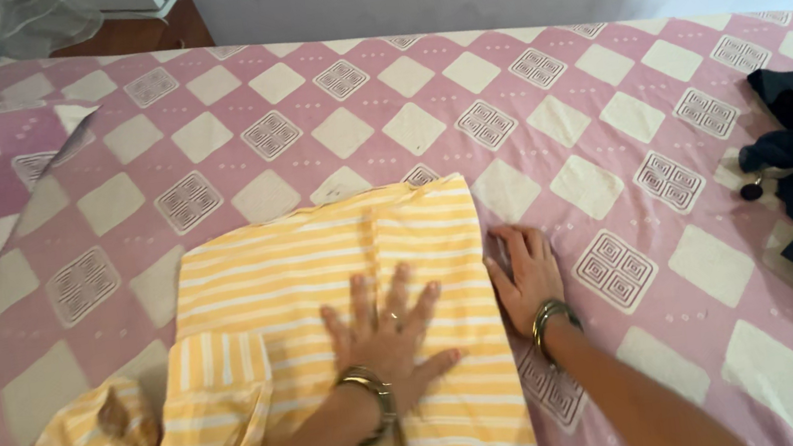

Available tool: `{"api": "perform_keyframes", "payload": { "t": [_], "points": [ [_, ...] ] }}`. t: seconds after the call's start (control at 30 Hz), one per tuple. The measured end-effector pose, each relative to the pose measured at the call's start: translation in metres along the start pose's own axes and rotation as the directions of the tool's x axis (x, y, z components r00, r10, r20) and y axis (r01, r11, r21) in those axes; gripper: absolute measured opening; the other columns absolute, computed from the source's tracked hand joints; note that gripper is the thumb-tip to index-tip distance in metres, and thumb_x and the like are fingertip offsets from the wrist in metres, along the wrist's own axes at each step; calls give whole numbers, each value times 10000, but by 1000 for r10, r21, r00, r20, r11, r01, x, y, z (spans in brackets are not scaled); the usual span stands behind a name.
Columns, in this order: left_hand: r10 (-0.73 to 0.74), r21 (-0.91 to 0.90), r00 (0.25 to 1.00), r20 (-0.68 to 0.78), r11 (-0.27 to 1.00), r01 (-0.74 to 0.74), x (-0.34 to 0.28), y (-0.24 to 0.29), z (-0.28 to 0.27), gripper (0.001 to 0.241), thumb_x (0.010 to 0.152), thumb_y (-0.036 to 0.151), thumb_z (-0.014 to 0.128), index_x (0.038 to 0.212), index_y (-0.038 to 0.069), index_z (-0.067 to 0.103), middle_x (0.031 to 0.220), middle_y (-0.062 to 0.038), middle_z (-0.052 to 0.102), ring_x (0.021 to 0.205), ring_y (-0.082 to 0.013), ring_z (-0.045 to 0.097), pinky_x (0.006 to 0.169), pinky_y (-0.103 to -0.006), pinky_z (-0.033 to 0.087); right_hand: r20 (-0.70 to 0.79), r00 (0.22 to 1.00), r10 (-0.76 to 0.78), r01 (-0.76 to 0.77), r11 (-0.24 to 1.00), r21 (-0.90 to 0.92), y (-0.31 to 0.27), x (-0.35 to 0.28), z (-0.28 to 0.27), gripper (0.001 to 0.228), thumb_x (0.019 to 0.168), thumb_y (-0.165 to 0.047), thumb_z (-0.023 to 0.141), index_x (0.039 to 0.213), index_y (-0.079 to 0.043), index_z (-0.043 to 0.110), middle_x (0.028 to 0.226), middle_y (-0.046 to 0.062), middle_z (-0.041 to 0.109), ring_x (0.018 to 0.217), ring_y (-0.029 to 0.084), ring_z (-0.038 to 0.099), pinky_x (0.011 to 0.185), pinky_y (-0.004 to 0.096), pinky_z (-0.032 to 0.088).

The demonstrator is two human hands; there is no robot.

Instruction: The person lays a yellow and white striped shirt on a bed, buttons it, and folds it neatly. The shirt is handled by hand throughout the process.

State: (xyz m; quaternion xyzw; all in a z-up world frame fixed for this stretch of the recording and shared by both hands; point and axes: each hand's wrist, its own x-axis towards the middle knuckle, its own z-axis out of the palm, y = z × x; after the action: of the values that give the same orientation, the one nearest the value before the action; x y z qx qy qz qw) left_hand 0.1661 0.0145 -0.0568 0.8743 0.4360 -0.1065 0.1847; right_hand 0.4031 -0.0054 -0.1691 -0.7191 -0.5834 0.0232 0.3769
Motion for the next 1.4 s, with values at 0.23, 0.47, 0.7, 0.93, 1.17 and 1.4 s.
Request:
{"api": "perform_keyframes", "payload": {
  "t": [0.23, 0.47, 0.7, 0.93, 1.17, 1.4],
  "points": [
    [-27, -247, 994, -104, 969, 1, 16, -39, 19, 744, 923, 670, 480, 1572, 393, 241, 1706, -32, 13, 1555, -358, 8, 1159, -718, 37, 286, 952, 110, -142, 986, 92, 23, 18, -3, 606, 963, -468, 546, 1503, -202, 476, 1535, 99, 454, 1440, 305, 387, 1195, 450, 308],
    [52, -247, 970, -236, 962, -112, -84, -53, 119, 331, 891, 324, 590, 1175, 179, 682, 1092, -134, 641, 1024, -343, 587, 875, -484, 483, 496, 868, 30, -23, 1000, -21, 0, -73, -55, 800, 941, -538, 518, 1591, -156, 250, 1666, 116, 205, 1539, 308, 118, 1185, 544, 90],
    [156, -372, 985, -70, 913, -171, -183, -3, 148, 388, 961, 428, 533, 912, 115, 757, 1145, -144, 626, 1068, -341, 549, 941, -536, 393, 465, 885, -23, 118, 978, -175, -80, -157, -85, 726, 994, -526, 462, 1597, -173, 267, 1653, 114, 246, 1552, 319, 180, 1226, 528, 148],
    [-92, -905, 971, 220, 351, 239, -213, -28, 132, 384, 853, 212, 850, 816, 36, 511, 786, -140, 498, 687, -273, 473, 571, -437, 399, 704, 710, 28, 172, 962, -212, -116, -177, -105, 671, 1014, -474, 422, 1604, -251, 191, 1696, 1, 151, 1562, 272, 118, 1225, 499, 156],
    [-7, -443, 966, -260, 889, -113, -246, -25, 116, 278, 785, -23, 633, 1011, 138, 648, 1135, -137, 600, 912, -278, 633, 757, -411, 556, 618, 786, 15, 389, 765, -513, -132, -202, -85, 684, 1032, -378, 408, 1589, -77, 150, 1673, 123, 158, 1536, 337, 146, 1198, 509, 207],
    [597, -280, 780, -186, 729, -625, -303, 43, 109, 317, 949, 385, 689, 1188, 176, 682, 1188, -108, 694, 1183, -319, 598, 1058, -520, 418, 706, 692, -154, 407, 890, -205, -157, -235, -125, 626, 1005, -344, 469, 1522, -44, 284, 1587, 174, 295, 1458, 364, 294, 1150, 469, 296]
  ]
}}
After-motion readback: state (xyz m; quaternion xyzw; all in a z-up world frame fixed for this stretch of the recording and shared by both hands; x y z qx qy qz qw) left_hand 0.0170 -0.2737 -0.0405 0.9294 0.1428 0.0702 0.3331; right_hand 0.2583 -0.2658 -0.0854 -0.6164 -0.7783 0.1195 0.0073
